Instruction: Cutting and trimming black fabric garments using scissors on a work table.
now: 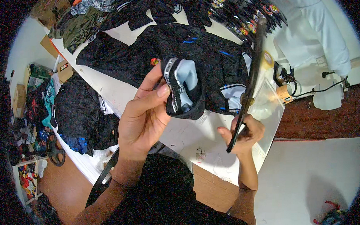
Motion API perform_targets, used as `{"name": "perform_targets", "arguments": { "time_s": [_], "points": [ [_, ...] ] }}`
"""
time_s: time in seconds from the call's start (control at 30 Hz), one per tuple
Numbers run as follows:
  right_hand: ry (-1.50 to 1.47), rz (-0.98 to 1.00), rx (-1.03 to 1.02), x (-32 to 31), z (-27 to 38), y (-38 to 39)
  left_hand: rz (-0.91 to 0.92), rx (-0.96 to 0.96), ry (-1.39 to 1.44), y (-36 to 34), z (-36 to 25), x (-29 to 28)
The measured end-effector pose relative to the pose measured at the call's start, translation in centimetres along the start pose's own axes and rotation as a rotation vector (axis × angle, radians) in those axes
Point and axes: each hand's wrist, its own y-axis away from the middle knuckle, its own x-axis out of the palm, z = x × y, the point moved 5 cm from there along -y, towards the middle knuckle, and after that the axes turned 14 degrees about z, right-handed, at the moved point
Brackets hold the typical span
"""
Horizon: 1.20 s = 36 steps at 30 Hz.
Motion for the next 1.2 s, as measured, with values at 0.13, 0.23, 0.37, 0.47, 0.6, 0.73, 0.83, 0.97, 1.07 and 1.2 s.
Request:
{"name": "perform_targets", "arguments": {
  "time_s": [0.13, 0.23, 0.37, 0.47, 0.6, 0.73, 0.83, 0.97, 1.07, 1.2],
  "points": [
    [-0.405, 0.05, 0.118, 1.1, 1.2, 1.0, -0.019, 0.086, -0.076, 0.3, -0.1, 0.1],
    [-0.327, 0.18, 0.054, 1.6, 2.5, 1.1, -0.001, 0.163, -0.134, 0.4, -1.0, 0.5],
    [0.041, 0.134, -0.164, 0.2, 4.1, 1.2, 0.015, 0.205, -0.133, 0.3, -1.7, 1.0],
    [0.245, 0.205, -0.123, -0.8, 4.1, 1.3, 0.034, 0.217, -0.193, 0.2, -2.0, 1.6],
    [0.35, 0.251, -0.155, -1.3, 4.6, 1.5, 0.066, 0.245, -0.21, 0.3, -2.1, 2.2],
    [0.351, 0.229, -0.146, -1.4, 5.0, 1.6, 0.087, 0.238, -0.226, 0.2, -2.2, 2.2],
    [0.358, 0.239, -0.121, -1.2, 4.9, 1.5, 0.07, 0.238, -0.219, 0.2, -2.1, 1.9],
    [0.375, 0.248, -0.135, -1.2, 4.7, 1.6, 0.105, 0.261, -0.241, 0.2, -2.1, 2.0],
    [0.44, 0.202, -0.19, -1.2, 4.7, 1.9, 0.123, 0.274, -0.278, 0.2, -2.2, 2.0],
    [0.512, 0.135, -0.262, -1.4, 4.8, 2.1, 0.094, 0.284, -0.294, 0.2, -2.1, 1.8]
  ]
}}
